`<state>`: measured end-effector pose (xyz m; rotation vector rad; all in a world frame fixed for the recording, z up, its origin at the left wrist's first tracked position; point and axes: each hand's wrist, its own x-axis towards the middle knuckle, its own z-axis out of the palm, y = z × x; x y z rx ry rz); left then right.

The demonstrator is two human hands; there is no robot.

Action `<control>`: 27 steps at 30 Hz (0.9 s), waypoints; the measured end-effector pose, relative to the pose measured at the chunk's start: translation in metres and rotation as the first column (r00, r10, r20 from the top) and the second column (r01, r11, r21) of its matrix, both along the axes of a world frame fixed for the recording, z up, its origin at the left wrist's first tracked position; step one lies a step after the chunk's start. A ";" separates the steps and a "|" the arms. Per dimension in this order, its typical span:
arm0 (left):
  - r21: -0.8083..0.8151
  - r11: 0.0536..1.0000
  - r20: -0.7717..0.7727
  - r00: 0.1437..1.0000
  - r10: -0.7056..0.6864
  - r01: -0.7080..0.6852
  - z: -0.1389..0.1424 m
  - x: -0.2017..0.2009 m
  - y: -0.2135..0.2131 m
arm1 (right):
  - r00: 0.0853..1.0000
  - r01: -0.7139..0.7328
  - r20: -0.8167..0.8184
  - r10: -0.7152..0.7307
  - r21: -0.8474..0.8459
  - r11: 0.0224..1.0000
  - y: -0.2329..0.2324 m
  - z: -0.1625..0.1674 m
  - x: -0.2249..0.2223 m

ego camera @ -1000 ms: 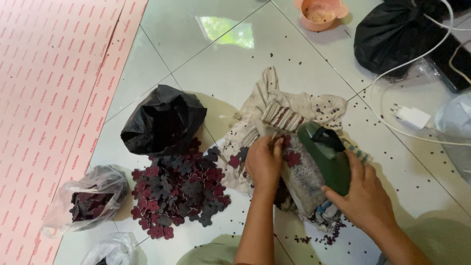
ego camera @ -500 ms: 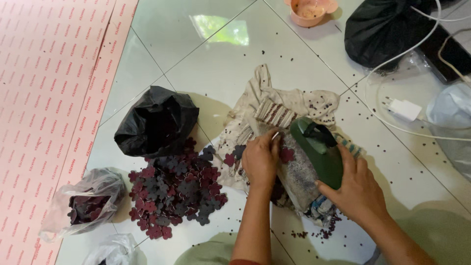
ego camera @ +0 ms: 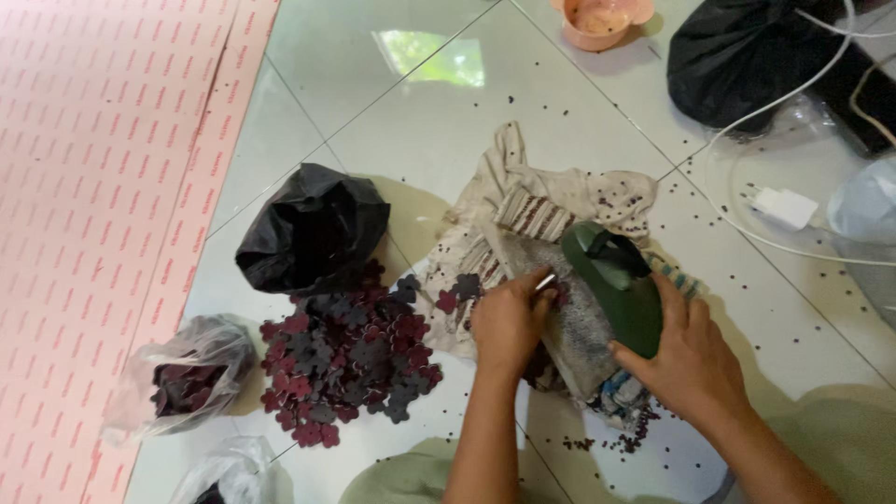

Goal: The person sits on the floor and uses a green hand press cutter to punch flower shapes from dark fabric pieces. They place a piece of fabric under the press, press the handle down to cut a flower shape, then set the cut flower onto a growing pile beside them, repeating the cycle.

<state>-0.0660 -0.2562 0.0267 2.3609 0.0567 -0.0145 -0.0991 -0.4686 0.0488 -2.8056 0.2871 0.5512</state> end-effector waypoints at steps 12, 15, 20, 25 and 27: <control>0.403 0.848 -0.143 0.892 0.429 -0.344 0.045 -0.029 0.097 | 0.998 -0.023 0.061 0.022 0.006 1.000 0.012 -0.004 -0.004; 0.237 0.871 -0.308 0.816 0.488 -0.431 0.033 -0.033 0.126 | 1.000 -0.015 0.021 0.015 -0.015 1.000 0.015 -0.004 -0.005; 0.203 0.876 -0.324 0.814 0.482 -0.437 -0.019 -0.023 0.121 | 1.000 0.004 0.003 -0.004 -0.011 1.000 0.020 -0.002 -0.006; 0.235 0.875 -0.241 0.847 0.474 -0.423 -0.039 -0.023 0.113 | 1.000 0.001 -0.007 -0.001 -0.015 1.000 0.021 0.000 -0.006; 0.278 0.850 -0.285 0.806 0.518 -0.448 -0.033 -0.024 0.116 | 1.000 -0.001 -0.003 0.001 -0.008 1.000 0.020 0.000 -0.005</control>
